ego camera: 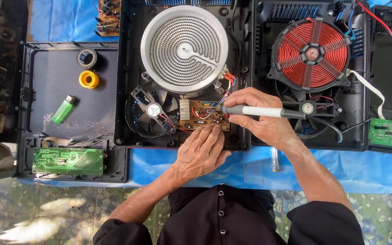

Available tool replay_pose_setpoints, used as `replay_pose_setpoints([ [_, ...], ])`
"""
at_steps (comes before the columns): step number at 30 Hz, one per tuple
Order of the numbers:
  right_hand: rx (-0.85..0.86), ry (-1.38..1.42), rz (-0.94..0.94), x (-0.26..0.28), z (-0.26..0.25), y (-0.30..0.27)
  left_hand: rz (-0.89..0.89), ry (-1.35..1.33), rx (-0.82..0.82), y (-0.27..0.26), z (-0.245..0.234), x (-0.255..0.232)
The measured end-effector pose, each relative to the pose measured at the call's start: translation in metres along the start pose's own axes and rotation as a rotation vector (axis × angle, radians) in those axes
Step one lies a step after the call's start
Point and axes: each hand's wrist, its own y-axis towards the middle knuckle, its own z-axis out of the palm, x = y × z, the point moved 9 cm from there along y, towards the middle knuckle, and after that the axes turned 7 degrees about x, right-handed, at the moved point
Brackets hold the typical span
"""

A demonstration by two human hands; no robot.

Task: A person uses a soldering iron to repair or assemble components on a circuit board inside an induction cooker.

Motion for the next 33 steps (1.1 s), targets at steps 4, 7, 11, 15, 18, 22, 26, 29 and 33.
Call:
replay_pose_setpoints([
  [4, -0.04, -0.021, -0.005, -0.015, 0.007, -0.002, 0.003, -0.004, -0.035, 0.0, -0.002, -0.001],
  [7, -0.067, -0.057, -0.049, -0.016, 0.015, 0.001, 0.002, 0.024, -0.033, 0.0, -0.003, -0.002],
  [11, -0.063, -0.072, -0.058, -0.017, 0.025, 0.005, 0.0, 0.009, -0.045, 0.0, -0.003, -0.001],
  [15, -0.059, -0.221, -0.076, -0.019, 0.031, 0.004, 0.026, -0.033, 0.003, 0.002, 0.0, -0.002],
  [18, -0.073, -0.263, -0.088, -0.02, 0.03, 0.004, 0.025, -0.055, 0.014, 0.014, -0.003, -0.008],
  [22, -0.108, -0.35, -0.089, -0.018, 0.026, -0.005, -0.005, -0.128, 0.05, 0.028, 0.004, -0.016],
  [26, -0.089, -0.387, -0.101, -0.018, 0.028, -0.006, 0.037, -0.222, 0.005, 0.038, -0.002, -0.009],
  [29, -0.089, -0.407, -0.095, -0.016, 0.03, -0.005, 0.089, -0.216, 0.048, 0.039, 0.004, -0.01],
  [33, -0.078, -0.424, -0.113, -0.01, 0.032, -0.004, 0.147, -0.228, 0.096, 0.038, 0.01, -0.016],
])
